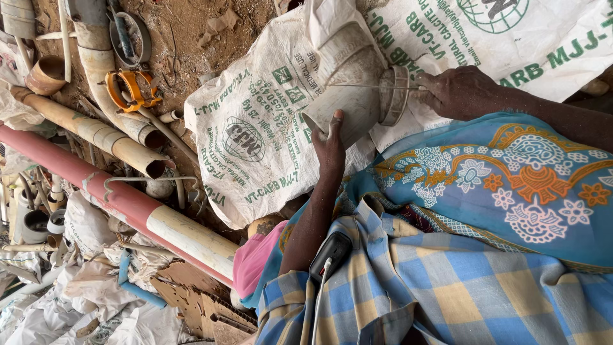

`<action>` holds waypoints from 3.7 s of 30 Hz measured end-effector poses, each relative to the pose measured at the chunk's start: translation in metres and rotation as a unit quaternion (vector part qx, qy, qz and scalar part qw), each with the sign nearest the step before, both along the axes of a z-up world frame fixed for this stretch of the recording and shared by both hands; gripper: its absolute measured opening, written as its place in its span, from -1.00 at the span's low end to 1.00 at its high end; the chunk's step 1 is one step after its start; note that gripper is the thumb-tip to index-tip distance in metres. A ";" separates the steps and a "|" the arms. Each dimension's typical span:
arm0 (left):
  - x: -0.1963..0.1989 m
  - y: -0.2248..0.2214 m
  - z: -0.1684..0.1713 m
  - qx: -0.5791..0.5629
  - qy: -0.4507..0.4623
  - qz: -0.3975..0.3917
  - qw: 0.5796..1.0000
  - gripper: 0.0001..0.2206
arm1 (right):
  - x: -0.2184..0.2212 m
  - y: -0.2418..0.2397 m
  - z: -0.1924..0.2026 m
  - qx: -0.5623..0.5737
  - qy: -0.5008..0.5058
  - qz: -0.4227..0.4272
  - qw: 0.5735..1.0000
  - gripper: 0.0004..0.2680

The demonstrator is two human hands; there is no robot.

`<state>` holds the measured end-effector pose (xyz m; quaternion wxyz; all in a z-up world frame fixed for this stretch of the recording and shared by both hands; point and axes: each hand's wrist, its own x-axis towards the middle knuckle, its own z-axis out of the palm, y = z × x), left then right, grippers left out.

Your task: The person uses a knife to scrape and clean the edges and interior of a plastic pipe fitting, turning the object over and shaking it to remove debris while sitting on a bag on the ground.

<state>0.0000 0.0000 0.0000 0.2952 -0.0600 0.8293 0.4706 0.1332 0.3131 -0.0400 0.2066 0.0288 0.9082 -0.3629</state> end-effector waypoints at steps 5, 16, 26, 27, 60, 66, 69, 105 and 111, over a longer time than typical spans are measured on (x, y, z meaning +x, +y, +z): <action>-0.005 0.025 0.033 -0.028 0.112 -0.015 0.993 -0.42 | -0.007 -0.008 0.017 -0.145 0.027 -0.149 0.978 -0.73; 0.005 0.042 -0.010 0.334 -0.197 0.197 0.900 -0.60 | -0.044 -0.040 -0.003 -0.092 -0.026 -0.143 0.985 -0.71; 0.021 0.014 -0.031 0.316 -0.224 0.163 0.907 -0.64 | -0.039 -0.036 -0.093 -0.915 -0.291 -0.192 0.202 -0.75; 0.018 0.015 -0.029 0.308 -0.220 0.152 0.913 -0.64 | -0.036 -0.040 -0.096 -0.950 -0.278 -0.128 0.054 -0.76; 0.017 0.022 0.010 0.114 -0.200 -0.003 0.973 -0.46 | -0.076 0.003 -0.041 0.195 0.210 0.039 0.957 -0.74; -0.025 0.028 0.048 -0.107 -0.221 -0.294 0.924 -0.46 | -0.044 -0.019 -0.063 0.762 0.319 0.482 0.292 -0.82; -0.075 0.022 0.097 -0.194 -0.173 -0.316 0.913 -0.48 | -0.027 -0.019 -0.071 0.853 0.315 0.365 -0.202 -0.83; -0.012 0.030 -0.028 0.279 -0.221 0.173 0.918 -0.61 | -0.023 0.006 -0.002 -0.028 0.001 0.037 -0.999 -0.80; -0.007 0.030 -0.030 0.261 -0.217 0.187 0.922 -0.59 | -0.018 -0.019 -0.014 -0.411 -0.322 -0.265 -0.811 -0.68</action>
